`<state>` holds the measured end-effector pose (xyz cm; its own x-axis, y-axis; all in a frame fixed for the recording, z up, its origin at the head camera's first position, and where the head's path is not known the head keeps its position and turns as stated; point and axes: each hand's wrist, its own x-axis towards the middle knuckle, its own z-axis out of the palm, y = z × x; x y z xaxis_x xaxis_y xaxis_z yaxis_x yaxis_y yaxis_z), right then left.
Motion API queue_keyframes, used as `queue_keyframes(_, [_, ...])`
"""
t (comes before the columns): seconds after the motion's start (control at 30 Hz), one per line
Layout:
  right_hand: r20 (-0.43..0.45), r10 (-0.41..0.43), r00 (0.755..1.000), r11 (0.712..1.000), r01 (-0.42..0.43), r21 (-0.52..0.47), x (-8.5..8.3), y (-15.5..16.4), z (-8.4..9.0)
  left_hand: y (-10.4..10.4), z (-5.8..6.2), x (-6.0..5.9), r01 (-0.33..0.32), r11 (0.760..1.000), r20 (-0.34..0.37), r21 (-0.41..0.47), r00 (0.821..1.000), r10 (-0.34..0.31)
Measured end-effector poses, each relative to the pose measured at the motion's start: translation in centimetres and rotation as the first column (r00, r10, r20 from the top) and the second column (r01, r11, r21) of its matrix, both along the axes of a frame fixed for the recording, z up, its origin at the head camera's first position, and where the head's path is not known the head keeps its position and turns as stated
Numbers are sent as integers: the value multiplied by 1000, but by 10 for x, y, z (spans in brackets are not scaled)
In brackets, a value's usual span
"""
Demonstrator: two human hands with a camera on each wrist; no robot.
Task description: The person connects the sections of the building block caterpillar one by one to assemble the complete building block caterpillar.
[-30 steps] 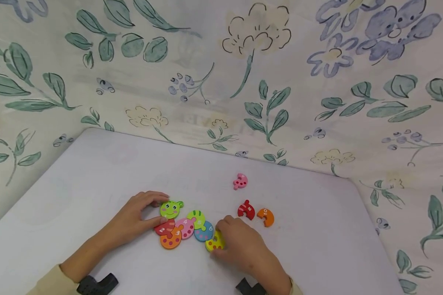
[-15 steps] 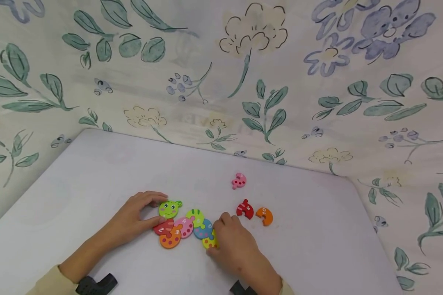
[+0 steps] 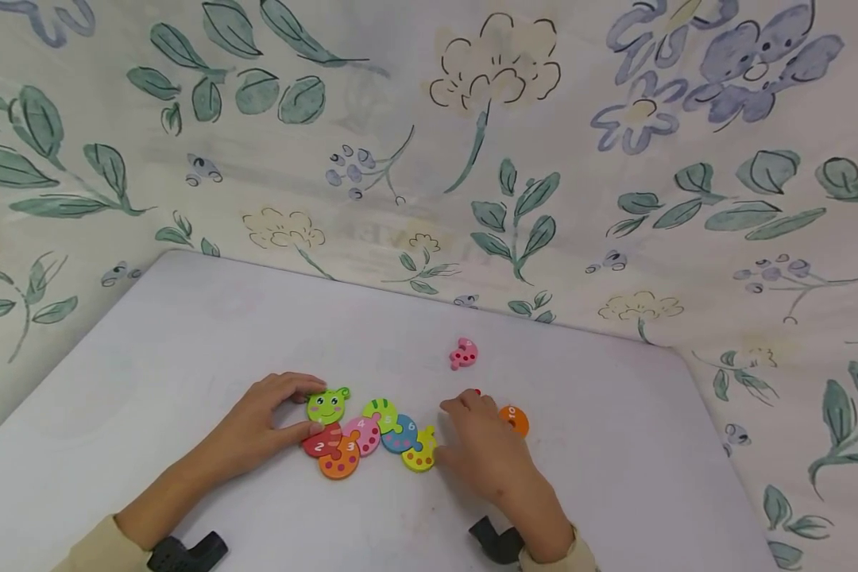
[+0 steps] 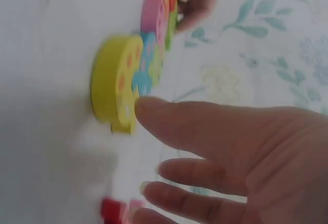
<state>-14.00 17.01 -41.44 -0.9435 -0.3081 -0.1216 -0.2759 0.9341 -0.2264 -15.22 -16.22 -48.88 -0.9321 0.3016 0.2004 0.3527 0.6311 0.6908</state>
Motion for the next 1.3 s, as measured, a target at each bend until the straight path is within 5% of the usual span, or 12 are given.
queue_keyframes(0.17, [-38, -48, 998, 999, 47, -23, -12, 19, 0, 1, 0, 0, -1, 1000, -11, 0, 1000, 1])
queue_keyframes(0.43, [38, -28, 999, 999, 29, -14, -23, 37, -4, 2, 1, 1, 1, 1000, -18, 7, 1000, -1])
queue_keyframes(1.3, [36, -41, 999, 999, 41, -11, -31, 57, -9, 2, 2, 1, -3, 1000, -5, 3, 1000, 3])
